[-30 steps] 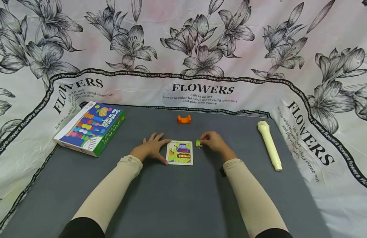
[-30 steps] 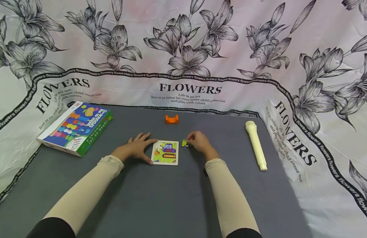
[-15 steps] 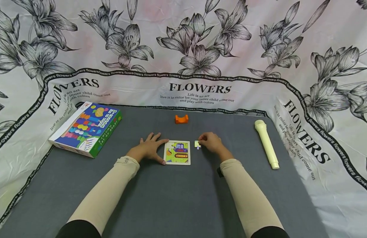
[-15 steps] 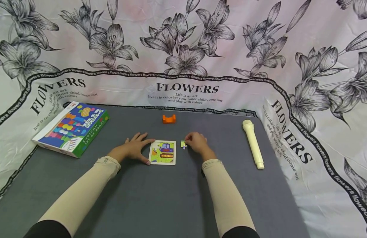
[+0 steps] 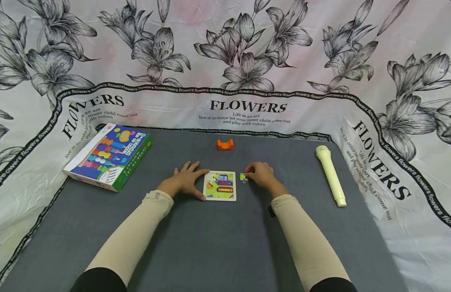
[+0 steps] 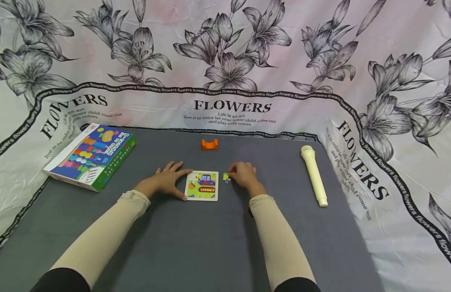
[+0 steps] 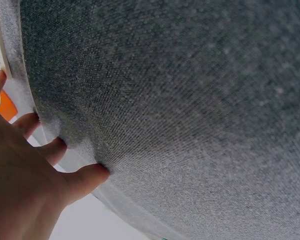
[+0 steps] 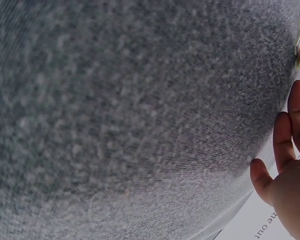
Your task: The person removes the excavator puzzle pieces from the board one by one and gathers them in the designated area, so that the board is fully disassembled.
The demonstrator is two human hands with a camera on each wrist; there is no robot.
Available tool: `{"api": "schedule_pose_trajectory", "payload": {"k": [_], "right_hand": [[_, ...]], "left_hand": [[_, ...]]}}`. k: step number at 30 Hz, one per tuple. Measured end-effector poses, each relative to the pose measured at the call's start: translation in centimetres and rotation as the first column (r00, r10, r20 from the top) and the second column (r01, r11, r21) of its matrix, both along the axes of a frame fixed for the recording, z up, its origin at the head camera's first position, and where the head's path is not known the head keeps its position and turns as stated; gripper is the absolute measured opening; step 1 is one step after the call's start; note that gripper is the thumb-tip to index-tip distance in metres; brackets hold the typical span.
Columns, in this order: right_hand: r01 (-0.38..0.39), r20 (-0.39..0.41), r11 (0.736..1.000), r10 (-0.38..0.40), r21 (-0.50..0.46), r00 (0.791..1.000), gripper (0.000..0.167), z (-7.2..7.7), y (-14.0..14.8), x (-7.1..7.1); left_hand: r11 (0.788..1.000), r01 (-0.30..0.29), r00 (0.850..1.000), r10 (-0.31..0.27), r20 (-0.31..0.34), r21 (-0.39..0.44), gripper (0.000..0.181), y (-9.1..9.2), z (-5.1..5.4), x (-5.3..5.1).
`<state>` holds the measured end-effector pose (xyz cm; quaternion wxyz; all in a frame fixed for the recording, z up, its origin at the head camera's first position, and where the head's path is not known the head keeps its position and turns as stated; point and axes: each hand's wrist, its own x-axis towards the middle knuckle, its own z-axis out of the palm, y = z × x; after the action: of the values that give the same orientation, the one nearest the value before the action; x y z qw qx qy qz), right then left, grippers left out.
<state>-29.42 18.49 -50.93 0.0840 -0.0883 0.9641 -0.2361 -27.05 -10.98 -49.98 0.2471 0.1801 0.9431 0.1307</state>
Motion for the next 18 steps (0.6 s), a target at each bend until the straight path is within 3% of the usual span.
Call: {"api": "schedule_pose_trajectory", "payload": {"k": [6, 10, 18], "right_hand": [[-0.032, -0.017, 0.999, 0.032, -0.027, 0.999, 0.010, 0.0, -0.2, -0.1], [-0.012, 0.020, 0.998, 0.014, -0.055, 1.000, 0.011, 0.0, -0.2, -0.2], [-0.061, -0.002, 0.998, 0.061, -0.018, 0.998, 0.013, 0.9, -1.7, -0.3]], "left_hand": [[1.000, -0.009, 1.000, 0.009, -0.009, -0.004, 0.105, -0.3, -0.2, 0.0], [1.000, -0.009, 1.000, 0.009, -0.012, -0.005, 0.106, -0.2, 0.0, 0.1], [1.000, -0.005, 1.000, 0.005, -0.016, -0.014, 0.104, 0.1, 0.0, 0.1]]}}
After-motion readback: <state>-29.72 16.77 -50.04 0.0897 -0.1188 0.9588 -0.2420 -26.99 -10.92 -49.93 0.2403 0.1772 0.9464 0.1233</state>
